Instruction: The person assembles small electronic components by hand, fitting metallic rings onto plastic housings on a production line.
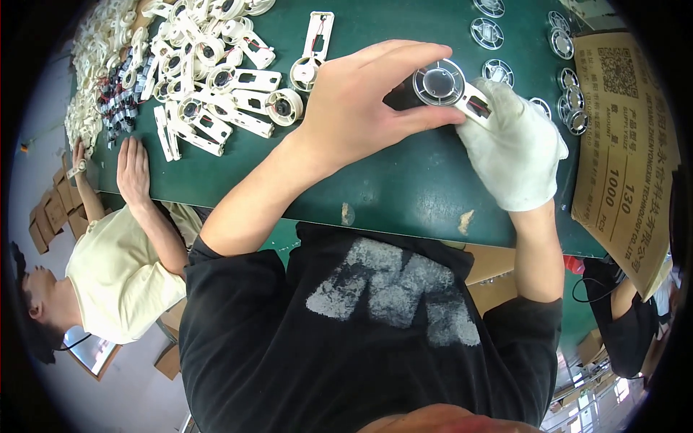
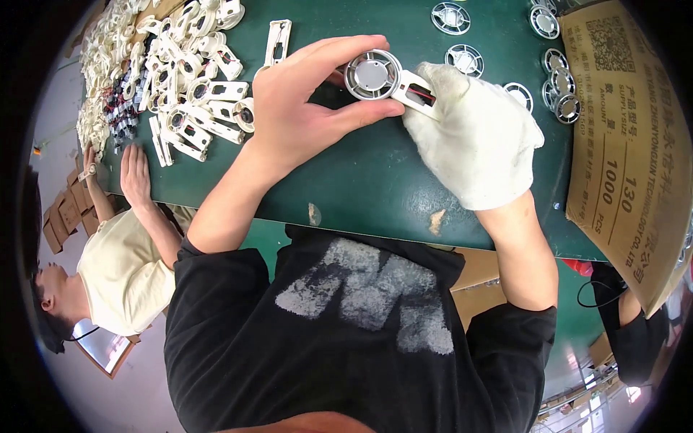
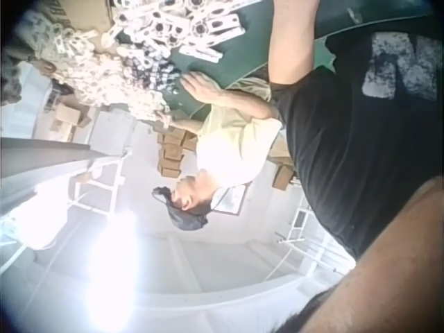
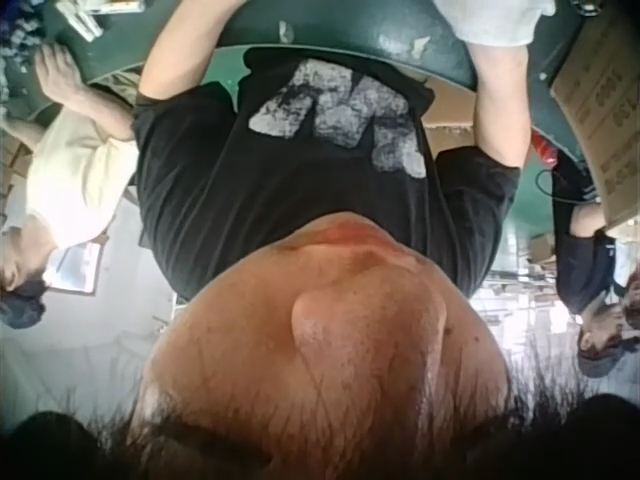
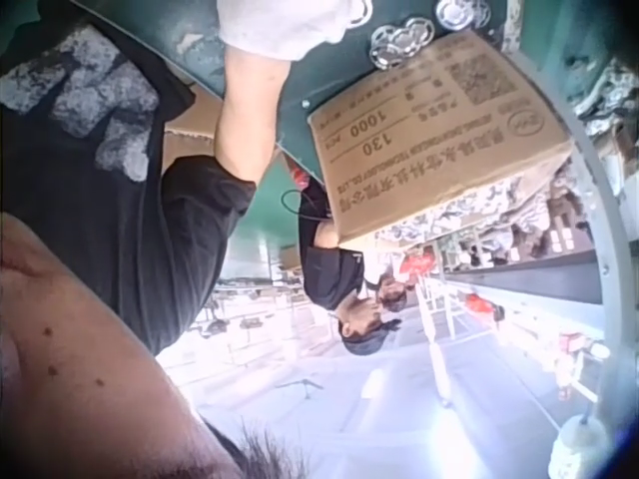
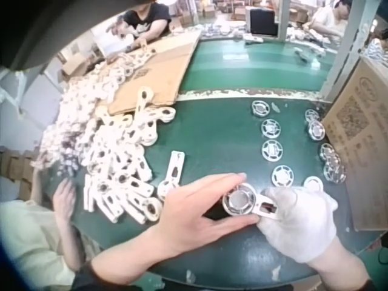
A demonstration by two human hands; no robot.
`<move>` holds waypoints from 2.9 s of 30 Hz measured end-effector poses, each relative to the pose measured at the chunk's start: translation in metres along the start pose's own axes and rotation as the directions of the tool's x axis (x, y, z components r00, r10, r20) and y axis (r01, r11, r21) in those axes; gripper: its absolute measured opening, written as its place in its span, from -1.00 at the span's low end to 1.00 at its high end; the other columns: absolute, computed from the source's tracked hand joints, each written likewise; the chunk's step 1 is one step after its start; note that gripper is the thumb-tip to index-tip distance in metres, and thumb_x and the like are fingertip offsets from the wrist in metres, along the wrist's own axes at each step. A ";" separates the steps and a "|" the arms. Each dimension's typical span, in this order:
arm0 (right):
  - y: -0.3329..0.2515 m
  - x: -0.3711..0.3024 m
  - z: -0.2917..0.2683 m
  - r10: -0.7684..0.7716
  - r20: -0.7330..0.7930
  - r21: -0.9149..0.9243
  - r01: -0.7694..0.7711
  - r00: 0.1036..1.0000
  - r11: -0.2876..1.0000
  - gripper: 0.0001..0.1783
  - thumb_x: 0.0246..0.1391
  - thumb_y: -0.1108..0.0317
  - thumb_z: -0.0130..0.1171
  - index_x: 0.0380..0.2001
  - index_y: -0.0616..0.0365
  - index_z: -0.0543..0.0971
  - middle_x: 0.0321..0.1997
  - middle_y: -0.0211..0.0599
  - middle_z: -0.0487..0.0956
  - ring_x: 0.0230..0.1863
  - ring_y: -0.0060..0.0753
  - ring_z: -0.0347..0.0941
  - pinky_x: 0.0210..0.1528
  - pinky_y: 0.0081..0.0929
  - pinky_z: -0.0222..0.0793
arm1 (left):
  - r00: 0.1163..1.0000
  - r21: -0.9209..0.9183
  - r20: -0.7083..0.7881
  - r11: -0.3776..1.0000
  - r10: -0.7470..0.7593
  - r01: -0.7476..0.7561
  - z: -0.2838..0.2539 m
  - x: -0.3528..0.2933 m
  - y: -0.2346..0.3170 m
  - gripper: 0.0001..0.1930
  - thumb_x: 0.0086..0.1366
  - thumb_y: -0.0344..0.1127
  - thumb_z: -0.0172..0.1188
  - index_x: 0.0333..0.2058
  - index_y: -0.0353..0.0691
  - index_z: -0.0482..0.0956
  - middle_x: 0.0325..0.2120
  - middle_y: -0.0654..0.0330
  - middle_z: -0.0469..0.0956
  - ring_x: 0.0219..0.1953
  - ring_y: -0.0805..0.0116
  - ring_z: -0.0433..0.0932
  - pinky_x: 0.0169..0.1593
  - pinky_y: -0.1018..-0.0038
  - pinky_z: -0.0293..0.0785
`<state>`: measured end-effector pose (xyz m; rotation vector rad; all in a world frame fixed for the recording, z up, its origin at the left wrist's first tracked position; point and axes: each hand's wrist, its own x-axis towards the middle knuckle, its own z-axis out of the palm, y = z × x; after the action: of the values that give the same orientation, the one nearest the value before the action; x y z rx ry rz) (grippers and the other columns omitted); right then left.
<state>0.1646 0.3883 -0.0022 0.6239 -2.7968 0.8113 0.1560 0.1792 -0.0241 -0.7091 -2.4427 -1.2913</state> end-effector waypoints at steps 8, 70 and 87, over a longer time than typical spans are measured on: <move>-0.005 -0.001 -0.009 0.057 0.176 0.336 -0.114 0.983 0.935 -0.61 0.03 0.21 0.38 -0.12 0.20 0.64 -0.43 -0.07 0.66 -0.37 -0.06 0.66 -0.29 -0.30 0.52 | 0.964 0.018 -0.043 0.965 0.261 -0.260 -0.005 0.003 -0.005 -0.44 -0.06 -0.31 0.64 -0.03 -0.29 0.69 -0.17 0.13 0.74 -0.24 0.32 0.73 -0.17 0.52 0.68; 0.041 0.015 -0.030 0.386 -0.091 0.079 -0.380 0.918 0.922 -0.55 0.21 -0.04 0.17 0.01 -0.01 0.65 -0.23 -0.09 0.72 -0.15 0.05 0.68 -0.06 -0.10 0.56 | 0.975 0.204 0.221 0.977 0.010 -0.057 0.043 0.027 0.019 -0.57 0.22 -0.19 0.41 0.03 -0.12 0.55 -0.23 0.11 0.55 -0.19 0.09 0.61 -0.20 0.22 0.61; 0.003 0.000 -0.011 -0.027 0.026 -0.035 0.028 0.999 0.999 -0.87 0.08 0.22 0.30 -0.36 -0.01 0.64 -0.55 -0.21 0.63 -0.50 -0.11 0.63 -0.46 -0.22 0.51 | 0.980 -0.328 0.142 0.941 0.138 -0.085 0.008 0.017 -0.007 -0.30 0.04 -0.29 0.59 0.17 -0.26 0.52 -0.03 0.11 0.68 0.10 0.20 0.58 0.34 0.19 0.30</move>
<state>0.1638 0.3968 0.0057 0.6703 -2.8121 0.7515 0.1374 0.1874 -0.0251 -1.0601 -2.2949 -1.6645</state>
